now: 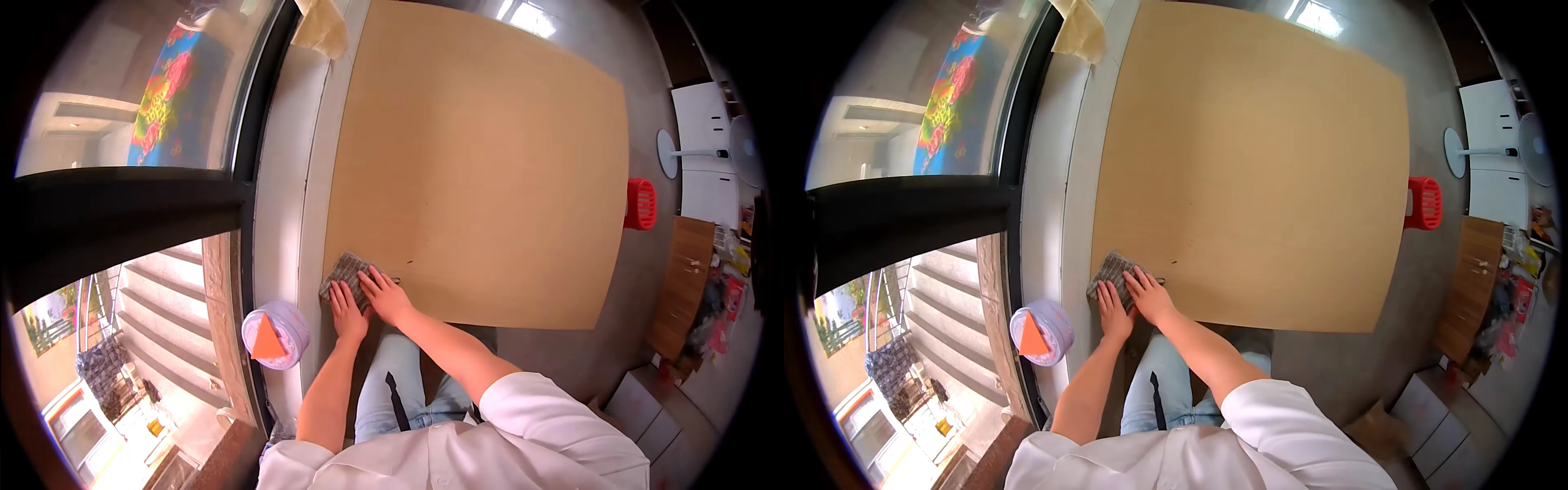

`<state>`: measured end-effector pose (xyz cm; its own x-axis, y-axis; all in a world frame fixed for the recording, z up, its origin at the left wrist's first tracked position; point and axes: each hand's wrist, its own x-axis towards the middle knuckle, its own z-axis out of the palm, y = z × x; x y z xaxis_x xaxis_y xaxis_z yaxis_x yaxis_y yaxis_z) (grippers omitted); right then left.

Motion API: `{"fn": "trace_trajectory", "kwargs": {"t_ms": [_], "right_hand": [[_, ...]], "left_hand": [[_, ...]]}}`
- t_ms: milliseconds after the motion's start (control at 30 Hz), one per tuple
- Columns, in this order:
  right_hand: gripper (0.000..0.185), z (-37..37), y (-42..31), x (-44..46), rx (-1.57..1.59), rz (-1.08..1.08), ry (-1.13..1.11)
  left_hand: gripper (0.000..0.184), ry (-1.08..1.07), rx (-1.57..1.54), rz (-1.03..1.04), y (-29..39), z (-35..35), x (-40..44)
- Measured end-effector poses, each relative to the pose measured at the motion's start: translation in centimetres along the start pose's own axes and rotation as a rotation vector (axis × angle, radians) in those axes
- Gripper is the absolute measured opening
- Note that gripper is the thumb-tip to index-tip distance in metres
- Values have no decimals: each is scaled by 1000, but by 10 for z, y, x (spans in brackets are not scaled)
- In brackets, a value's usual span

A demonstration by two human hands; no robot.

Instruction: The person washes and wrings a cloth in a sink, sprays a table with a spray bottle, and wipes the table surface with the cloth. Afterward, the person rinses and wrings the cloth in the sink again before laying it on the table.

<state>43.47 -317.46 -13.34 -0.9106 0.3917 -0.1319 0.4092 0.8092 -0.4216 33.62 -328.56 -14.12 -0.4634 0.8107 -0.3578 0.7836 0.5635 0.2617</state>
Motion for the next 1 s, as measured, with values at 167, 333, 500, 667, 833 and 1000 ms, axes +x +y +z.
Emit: {"fn": "trace_trajectory", "kwargs": {"t_ms": [167,333,500,667,833,1000], "right_hand": [[46,0,13,-17,-113,-86,4],[37,-28,41,-68,-222,-5,-105],[31,-46,88,-148,-206,217,-93],[39,-40,116,-223,-194,505,-144],[42,-65,113,-255,-164,594,-218],[40,-62,109,-242,37,746,61]], "left_hand": [[84,-6,15,-45,28,6,-15],[70,-69,54,115,77,14,-16],[61,-90,52,473,142,26,-9],[44,-134,25,703,200,51,-6],[21,-291,33,707,227,56,-18],[19,-303,-178,602,254,40,-24]]}}
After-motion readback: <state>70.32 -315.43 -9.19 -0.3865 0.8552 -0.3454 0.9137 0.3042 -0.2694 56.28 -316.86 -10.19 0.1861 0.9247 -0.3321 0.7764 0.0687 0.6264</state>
